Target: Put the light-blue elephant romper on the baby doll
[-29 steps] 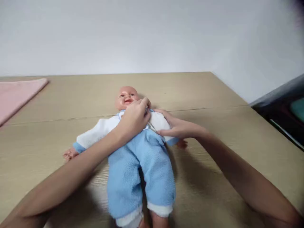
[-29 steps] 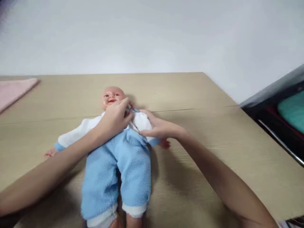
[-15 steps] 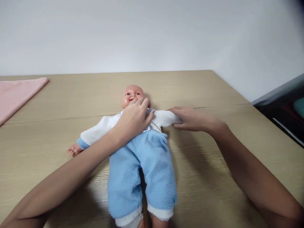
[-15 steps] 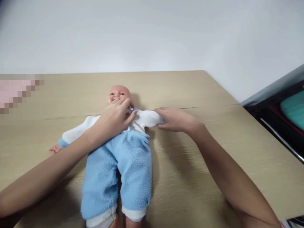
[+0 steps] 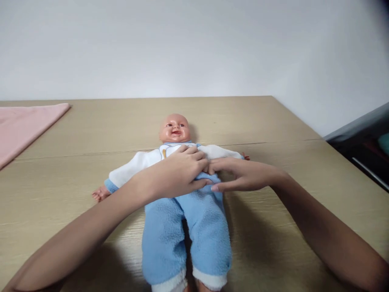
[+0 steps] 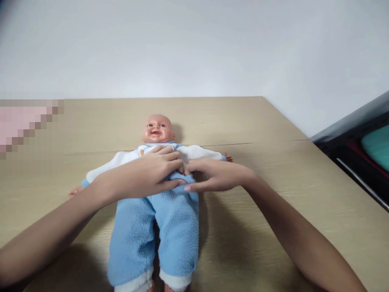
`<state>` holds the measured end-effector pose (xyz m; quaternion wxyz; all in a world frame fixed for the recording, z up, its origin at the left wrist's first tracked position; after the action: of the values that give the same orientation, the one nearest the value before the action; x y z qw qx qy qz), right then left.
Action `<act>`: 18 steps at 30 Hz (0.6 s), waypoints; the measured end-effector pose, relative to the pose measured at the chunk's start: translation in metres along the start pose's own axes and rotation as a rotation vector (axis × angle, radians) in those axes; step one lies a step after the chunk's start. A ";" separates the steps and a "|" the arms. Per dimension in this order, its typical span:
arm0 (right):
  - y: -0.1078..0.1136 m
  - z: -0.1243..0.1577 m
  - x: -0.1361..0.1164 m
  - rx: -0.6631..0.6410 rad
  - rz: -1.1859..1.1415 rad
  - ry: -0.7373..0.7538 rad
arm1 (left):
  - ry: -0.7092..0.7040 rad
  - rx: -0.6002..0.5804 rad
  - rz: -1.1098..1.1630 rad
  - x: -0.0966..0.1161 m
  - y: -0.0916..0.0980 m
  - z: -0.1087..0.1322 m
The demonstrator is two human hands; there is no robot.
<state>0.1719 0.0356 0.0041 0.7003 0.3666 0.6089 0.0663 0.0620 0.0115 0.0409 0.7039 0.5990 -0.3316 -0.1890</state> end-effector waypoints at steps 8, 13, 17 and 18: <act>-0.005 -0.015 0.041 0.291 -0.507 0.010 | 0.212 0.009 0.221 -0.027 -0.005 -0.013; -0.001 -0.007 0.036 0.265 0.236 -0.134 | 0.252 0.119 0.141 -0.038 -0.008 -0.018; 0.005 0.006 0.041 0.318 0.613 -0.280 | 0.211 0.224 0.051 -0.039 -0.004 -0.016; 0.006 0.008 0.043 0.321 0.652 -0.310 | 0.190 0.255 0.067 -0.040 0.001 -0.015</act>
<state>0.1924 0.0597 -0.0270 0.6599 0.6512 0.3502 0.1333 0.0438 0.0489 0.0310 0.6563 0.6873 -0.3045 -0.0642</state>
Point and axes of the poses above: each hand's wrist, its own z-axis away from the middle knuckle, its own y-axis out of the back of the hand, x = y × z, the point moved 9 cm from there along -z, towards the middle knuckle, and after that the axes turned 10 degrees about y, right-handed, at the moved point
